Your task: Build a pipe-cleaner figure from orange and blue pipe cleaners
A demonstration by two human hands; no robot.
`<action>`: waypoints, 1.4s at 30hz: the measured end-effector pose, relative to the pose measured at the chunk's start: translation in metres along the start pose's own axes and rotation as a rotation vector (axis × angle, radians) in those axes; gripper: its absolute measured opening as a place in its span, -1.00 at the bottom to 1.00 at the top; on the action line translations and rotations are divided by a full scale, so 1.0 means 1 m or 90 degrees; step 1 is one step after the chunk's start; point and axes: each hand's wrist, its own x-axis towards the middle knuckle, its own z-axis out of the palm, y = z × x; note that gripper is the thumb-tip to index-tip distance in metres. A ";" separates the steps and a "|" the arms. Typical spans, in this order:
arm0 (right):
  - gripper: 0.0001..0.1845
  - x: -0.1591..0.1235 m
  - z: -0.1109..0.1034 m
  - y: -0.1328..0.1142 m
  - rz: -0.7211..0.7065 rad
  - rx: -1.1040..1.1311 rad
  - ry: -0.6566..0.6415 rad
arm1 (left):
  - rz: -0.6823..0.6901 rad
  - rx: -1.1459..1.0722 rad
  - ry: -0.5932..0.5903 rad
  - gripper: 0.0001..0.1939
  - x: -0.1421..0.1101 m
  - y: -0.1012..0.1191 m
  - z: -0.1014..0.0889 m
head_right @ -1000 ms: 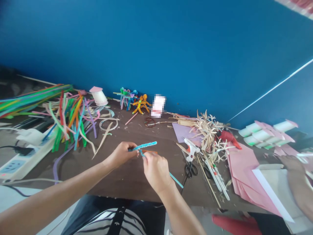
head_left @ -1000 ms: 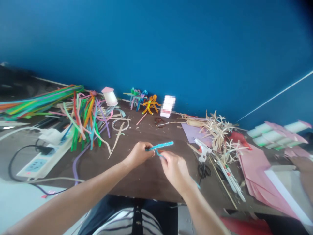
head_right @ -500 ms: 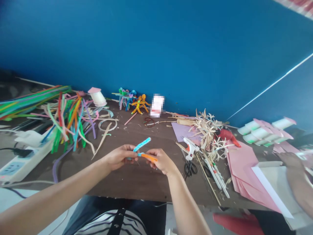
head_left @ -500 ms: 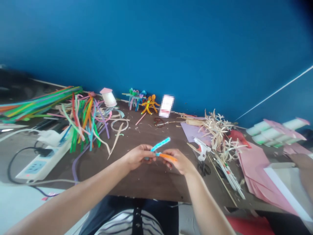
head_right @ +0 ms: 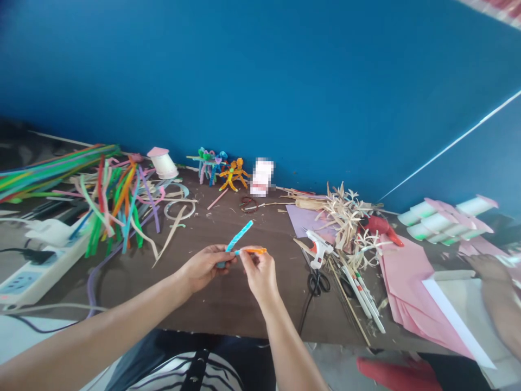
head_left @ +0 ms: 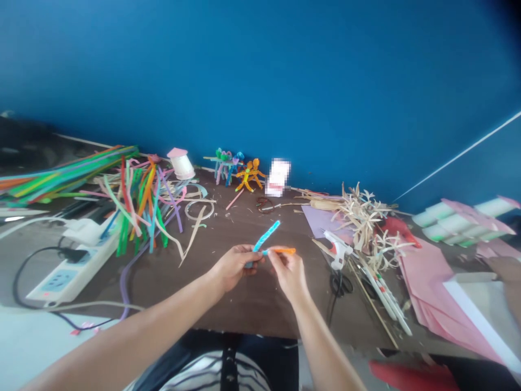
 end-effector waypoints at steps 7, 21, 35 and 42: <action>-0.67 0.000 -0.005 -0.007 -0.002 0.008 -0.006 | -0.123 -0.103 -0.088 -0.84 -0.007 0.009 -0.002; -0.77 -0.008 -0.010 -0.018 -0.137 -0.120 -0.053 | -0.103 -0.080 0.002 -0.90 -0.006 0.006 0.010; -0.87 -0.025 -0.011 -0.048 -0.219 -0.597 -0.068 | 0.238 0.374 0.108 -0.83 -0.004 0.004 0.005; -0.82 -0.012 -0.030 -0.062 -0.234 -0.534 -0.097 | 0.175 0.417 0.003 -0.82 -0.010 0.012 0.002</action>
